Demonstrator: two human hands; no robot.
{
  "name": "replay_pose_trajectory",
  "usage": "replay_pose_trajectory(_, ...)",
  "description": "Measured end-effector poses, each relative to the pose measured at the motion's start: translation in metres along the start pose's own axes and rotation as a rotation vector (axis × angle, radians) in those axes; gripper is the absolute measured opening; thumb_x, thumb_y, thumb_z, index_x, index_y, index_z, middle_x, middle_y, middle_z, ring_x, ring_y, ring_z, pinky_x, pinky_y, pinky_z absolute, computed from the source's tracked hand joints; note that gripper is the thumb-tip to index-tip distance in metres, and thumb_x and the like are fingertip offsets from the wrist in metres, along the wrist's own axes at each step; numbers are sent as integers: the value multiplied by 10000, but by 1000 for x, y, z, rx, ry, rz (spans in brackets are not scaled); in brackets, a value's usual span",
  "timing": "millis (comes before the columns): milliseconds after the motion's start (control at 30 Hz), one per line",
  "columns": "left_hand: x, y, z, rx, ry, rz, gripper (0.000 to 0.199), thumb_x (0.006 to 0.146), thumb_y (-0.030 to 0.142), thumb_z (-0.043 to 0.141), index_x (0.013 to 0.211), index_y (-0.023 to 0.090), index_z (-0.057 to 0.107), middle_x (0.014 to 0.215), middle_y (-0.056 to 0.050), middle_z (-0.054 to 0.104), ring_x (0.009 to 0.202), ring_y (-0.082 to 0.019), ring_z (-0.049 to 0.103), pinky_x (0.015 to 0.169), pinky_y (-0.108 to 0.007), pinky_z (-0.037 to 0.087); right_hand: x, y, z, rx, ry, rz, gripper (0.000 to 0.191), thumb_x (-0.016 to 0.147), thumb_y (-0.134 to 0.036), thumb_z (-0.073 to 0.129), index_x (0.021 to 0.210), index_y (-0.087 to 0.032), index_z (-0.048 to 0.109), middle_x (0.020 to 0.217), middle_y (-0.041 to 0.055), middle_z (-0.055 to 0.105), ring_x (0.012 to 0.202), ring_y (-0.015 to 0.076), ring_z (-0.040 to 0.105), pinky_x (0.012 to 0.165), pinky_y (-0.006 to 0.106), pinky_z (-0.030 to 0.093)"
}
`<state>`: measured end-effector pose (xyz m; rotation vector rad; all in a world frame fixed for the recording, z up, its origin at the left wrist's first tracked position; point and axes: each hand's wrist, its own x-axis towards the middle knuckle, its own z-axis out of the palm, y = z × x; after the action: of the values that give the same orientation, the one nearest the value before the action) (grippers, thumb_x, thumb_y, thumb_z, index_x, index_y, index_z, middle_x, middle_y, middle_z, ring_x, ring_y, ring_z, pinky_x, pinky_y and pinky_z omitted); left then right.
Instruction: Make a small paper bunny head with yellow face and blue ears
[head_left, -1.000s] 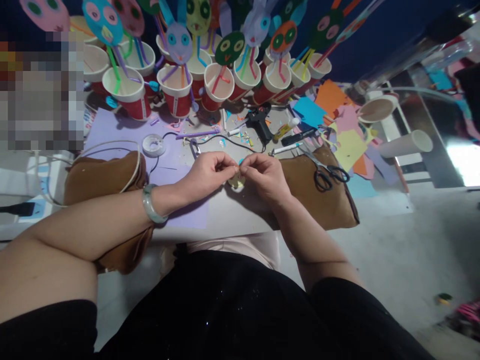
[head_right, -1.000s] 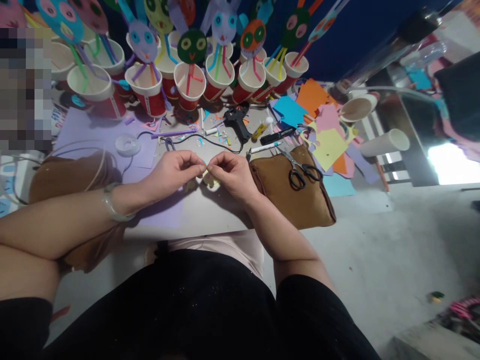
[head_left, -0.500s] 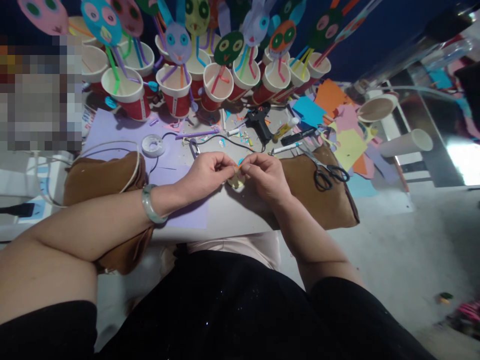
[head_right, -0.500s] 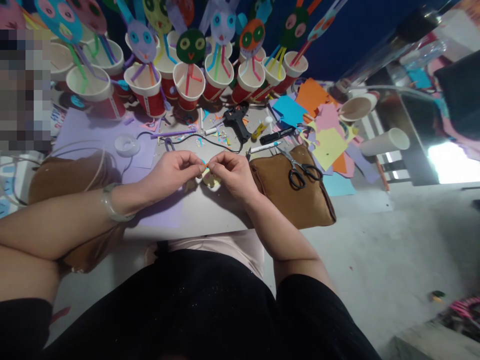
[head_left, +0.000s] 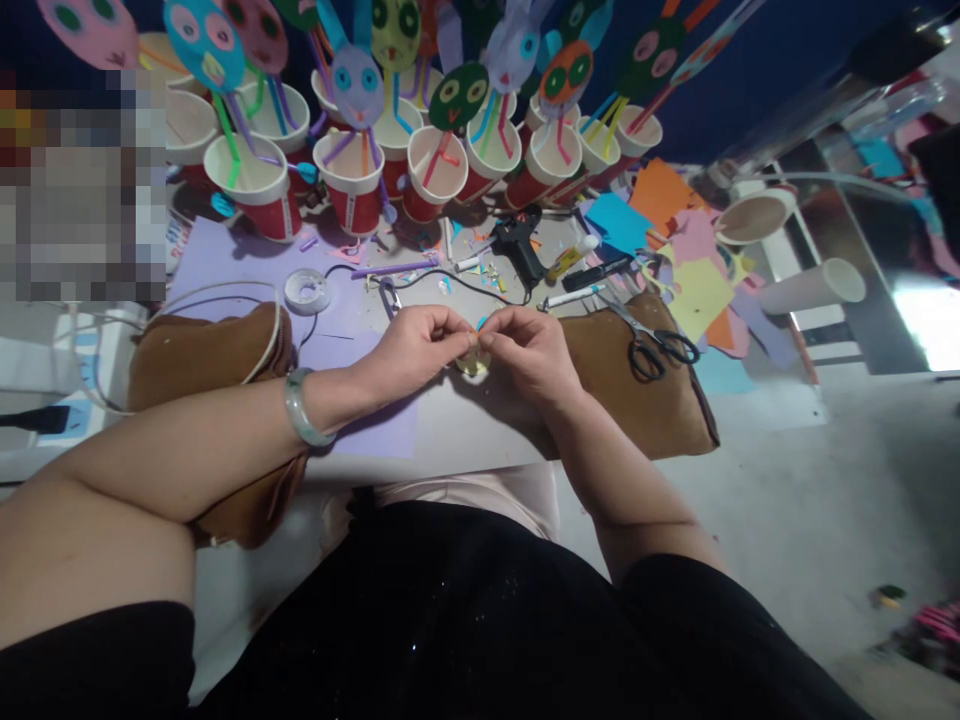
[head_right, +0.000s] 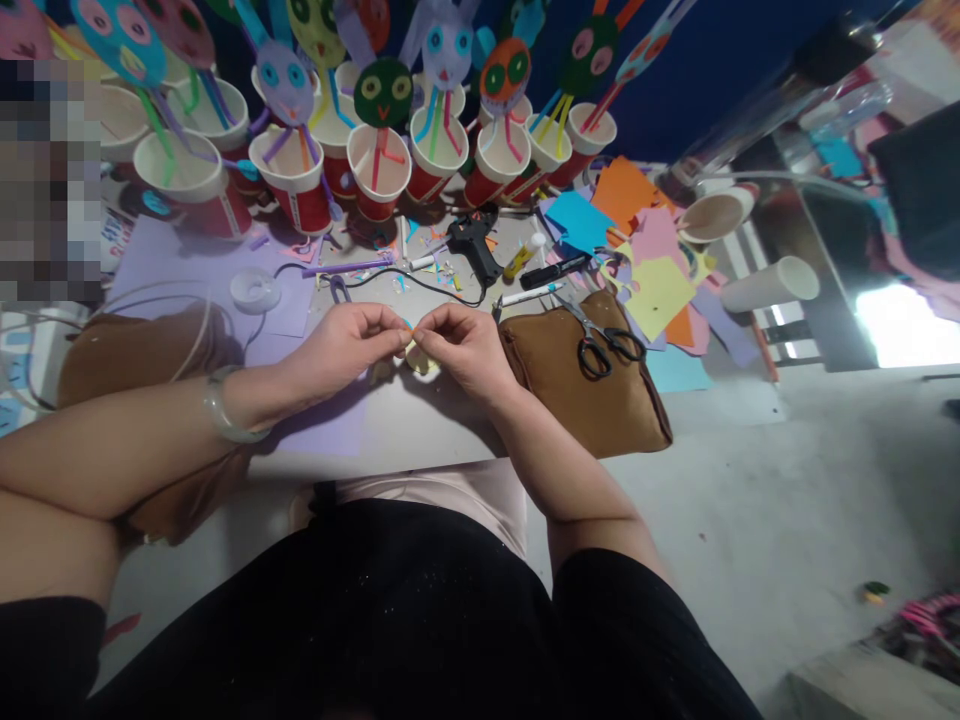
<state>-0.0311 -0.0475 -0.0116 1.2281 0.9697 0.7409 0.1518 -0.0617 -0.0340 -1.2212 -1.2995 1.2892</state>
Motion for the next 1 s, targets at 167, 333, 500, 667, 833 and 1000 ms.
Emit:
replay_pose_trajectory(167, 0, 0, -1, 4, -1, 5, 86, 786, 206, 726, 723, 170, 681, 625, 22, 632, 574, -88, 540, 567, -240, 444, 0, -3, 0, -24, 9, 5, 240, 698, -359, 849, 674, -193, 679, 609, -21, 651, 562, 104, 547, 574, 252, 464)
replay_pose_trajectory(333, 1, -1, -2, 44, 4, 34, 78, 780, 193, 726, 720, 163, 686, 629, 15, 638, 608, -99, 564, 609, -250, 459, 0, -2, 0, -48, 4, -10, 199, 714, -328, 816, 679, -193, 675, 620, -16, 656, 572, 108, 555, 594, 260, 471)
replay_pose_trajectory(500, 0, 0, -1, 89, 22, 28, 77, 788, 178, 671, 715, 156, 674, 623, 20, 634, 593, -87, 545, 578, -225, 436, -1, -2, 0, -83, 3, 2, 212, 698, -345, 815, 685, -189, 672, 616, -16, 659, 570, 108, 554, 588, 256, 470)
replay_pose_trajectory(667, 2, -1, -1, 154, -10, -2, 77, 809, 201, 665, 783, 136, 698, 683, 7, 672, 601, -84, 551, 597, -227, 439, -1, -7, 0, -142, 28, 17, 238, 703, -371, 804, 696, -184, 658, 629, -11, 655, 587, 107, 550, 593, 252, 460)
replay_pose_trajectory(833, 3, -9, -4, 494, -80, 62, 150, 830, 204, 669, 939, 129, 739, 751, -16, 705, 666, -123, 598, 652, -267, 439, -1, -14, -9, -182, -15, 103, 229, 702, -350, 796, 698, -178, 645, 593, -26, 609, 533, 83, 486, 518, 232, 380)
replay_pose_trajectory(1000, -2, -11, -6, 1083, -195, 279, 226, 903, 144, 573, 1026, 158, 763, 963, -79, 743, 884, -213, 650, 782, -352, 455, -8, -7, -23, -216, -103, 264, 268, 720, -384, 804, 741, -155, 667, 524, -52, 525, 471, 62, 402, 459, 223, 268)
